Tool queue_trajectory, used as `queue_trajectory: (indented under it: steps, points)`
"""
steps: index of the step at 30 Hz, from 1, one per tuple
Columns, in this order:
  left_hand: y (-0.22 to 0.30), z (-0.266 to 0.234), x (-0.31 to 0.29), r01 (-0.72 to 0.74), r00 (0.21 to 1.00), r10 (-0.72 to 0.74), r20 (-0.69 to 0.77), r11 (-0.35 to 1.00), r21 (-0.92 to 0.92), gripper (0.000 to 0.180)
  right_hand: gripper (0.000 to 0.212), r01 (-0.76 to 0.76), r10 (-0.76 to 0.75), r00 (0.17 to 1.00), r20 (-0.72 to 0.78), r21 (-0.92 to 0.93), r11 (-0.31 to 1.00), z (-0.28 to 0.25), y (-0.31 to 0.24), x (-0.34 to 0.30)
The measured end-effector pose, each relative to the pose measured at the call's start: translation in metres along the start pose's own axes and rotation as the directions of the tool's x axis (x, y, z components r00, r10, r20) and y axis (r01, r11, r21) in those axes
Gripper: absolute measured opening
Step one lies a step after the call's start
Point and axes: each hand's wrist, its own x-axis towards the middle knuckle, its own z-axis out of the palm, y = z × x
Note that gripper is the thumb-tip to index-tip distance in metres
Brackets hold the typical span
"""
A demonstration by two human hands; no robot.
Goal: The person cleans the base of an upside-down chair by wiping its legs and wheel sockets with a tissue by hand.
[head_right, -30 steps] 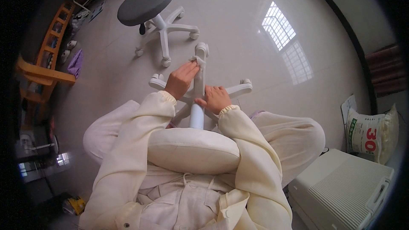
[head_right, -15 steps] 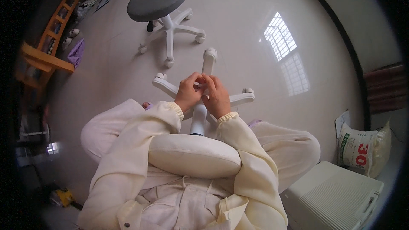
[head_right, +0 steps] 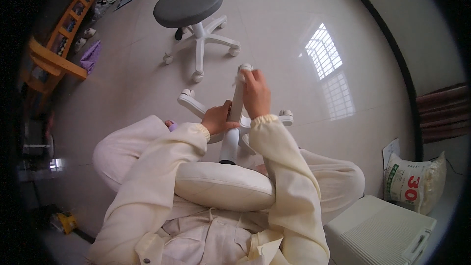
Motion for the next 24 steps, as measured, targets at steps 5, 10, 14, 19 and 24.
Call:
queue_trajectory:
  steps: [5,10,14,19,24]
  points:
    - [-0.007,0.005,-0.001,-0.013,1.000,0.013,-0.026,1.000,-0.004,0.068,0.026,0.194,-0.193,0.981,0.017,-0.065,0.979,0.007,0.007,0.012]
    - [-0.011,0.012,0.003,0.005,1.000,-0.003,-0.020,0.994,0.111,0.066,0.026,0.371,-0.341,0.920,0.195,-0.143,0.918,0.009,0.009,-0.042]
    - [-0.010,0.013,0.000,-0.008,0.998,0.013,-0.059,0.996,0.090,0.065,0.022,0.476,-0.417,0.821,0.390,-0.064,0.877,0.005,0.012,-0.030]
    - [-0.013,0.013,-0.002,-0.065,0.994,0.061,-0.093,0.997,-0.032,0.069,0.017,0.270,-0.278,0.960,-0.039,-0.153,0.951,-0.013,-0.011,0.035]
    - [-0.010,0.012,0.000,-0.051,0.996,0.048,-0.078,0.998,-0.043,0.072,0.016,0.352,-0.337,0.928,0.157,-0.084,0.932,0.006,0.020,-0.020]
